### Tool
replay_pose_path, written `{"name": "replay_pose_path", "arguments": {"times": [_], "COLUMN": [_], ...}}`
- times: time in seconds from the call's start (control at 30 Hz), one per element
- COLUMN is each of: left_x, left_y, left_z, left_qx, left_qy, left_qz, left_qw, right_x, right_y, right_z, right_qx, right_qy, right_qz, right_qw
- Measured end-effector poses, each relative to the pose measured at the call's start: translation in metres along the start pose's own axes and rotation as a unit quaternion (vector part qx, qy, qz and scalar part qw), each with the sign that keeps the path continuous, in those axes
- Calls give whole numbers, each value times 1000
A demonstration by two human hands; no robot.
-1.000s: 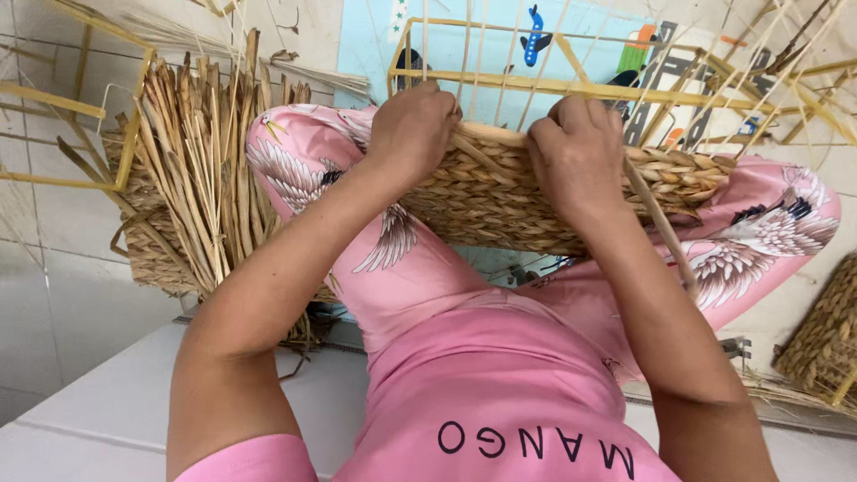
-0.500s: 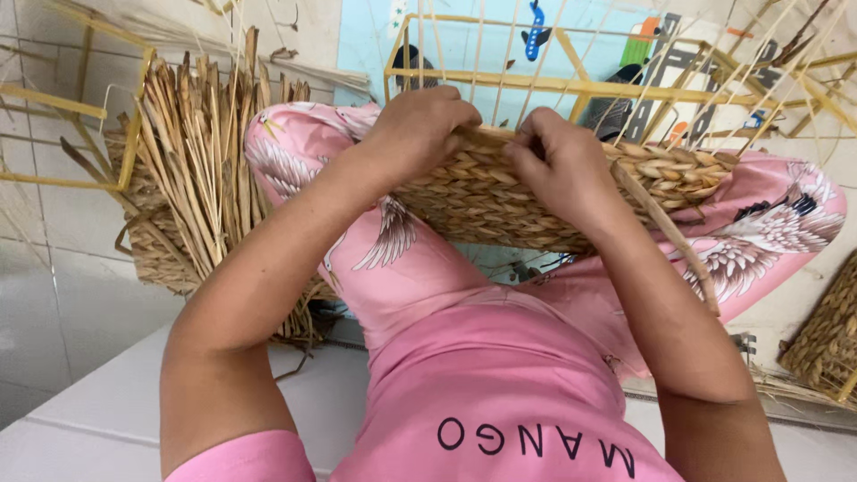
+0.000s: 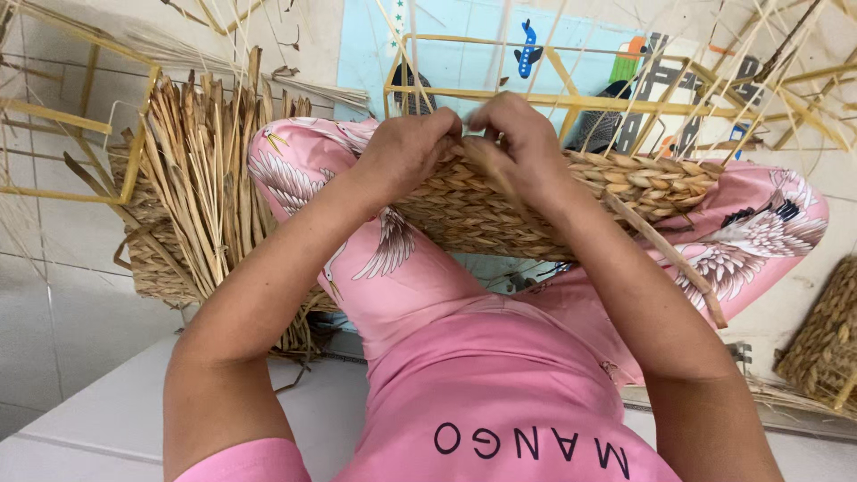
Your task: The person weaves thin bamboo strips into a partially completed woven base to form a basket.
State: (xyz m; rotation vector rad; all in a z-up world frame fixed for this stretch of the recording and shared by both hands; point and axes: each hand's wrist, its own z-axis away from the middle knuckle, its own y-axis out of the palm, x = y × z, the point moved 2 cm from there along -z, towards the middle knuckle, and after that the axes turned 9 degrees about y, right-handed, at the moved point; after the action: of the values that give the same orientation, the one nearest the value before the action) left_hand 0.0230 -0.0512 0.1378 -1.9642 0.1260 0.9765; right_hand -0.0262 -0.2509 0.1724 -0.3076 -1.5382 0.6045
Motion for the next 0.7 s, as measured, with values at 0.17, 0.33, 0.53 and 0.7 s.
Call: {"name": "replay_pose_path", "arguments": {"times": [0.17, 0.33, 0.53, 0.7], "left_x": [7, 12, 1, -4], "left_y": [4, 42, 36, 42], "left_z": [-15, -33, -14, -17], "left_qx": [-33, 59, 13, 1], "left_qy": [-33, -41, 20, -82], "left_qz": [25, -223, -179, -168], "left_qw": [999, 972, 984, 982], "right_x": [-3, -8, -57, -38], "right_y": [14, 3, -31, -8], "right_z": [14, 61, 71, 44], "right_qx": [115, -64, -226, -169], "right_qy": [208, -30, 97, -59], "right_qz": [210, -91, -229, 360], "right_qw": [948, 993, 942, 916]}}
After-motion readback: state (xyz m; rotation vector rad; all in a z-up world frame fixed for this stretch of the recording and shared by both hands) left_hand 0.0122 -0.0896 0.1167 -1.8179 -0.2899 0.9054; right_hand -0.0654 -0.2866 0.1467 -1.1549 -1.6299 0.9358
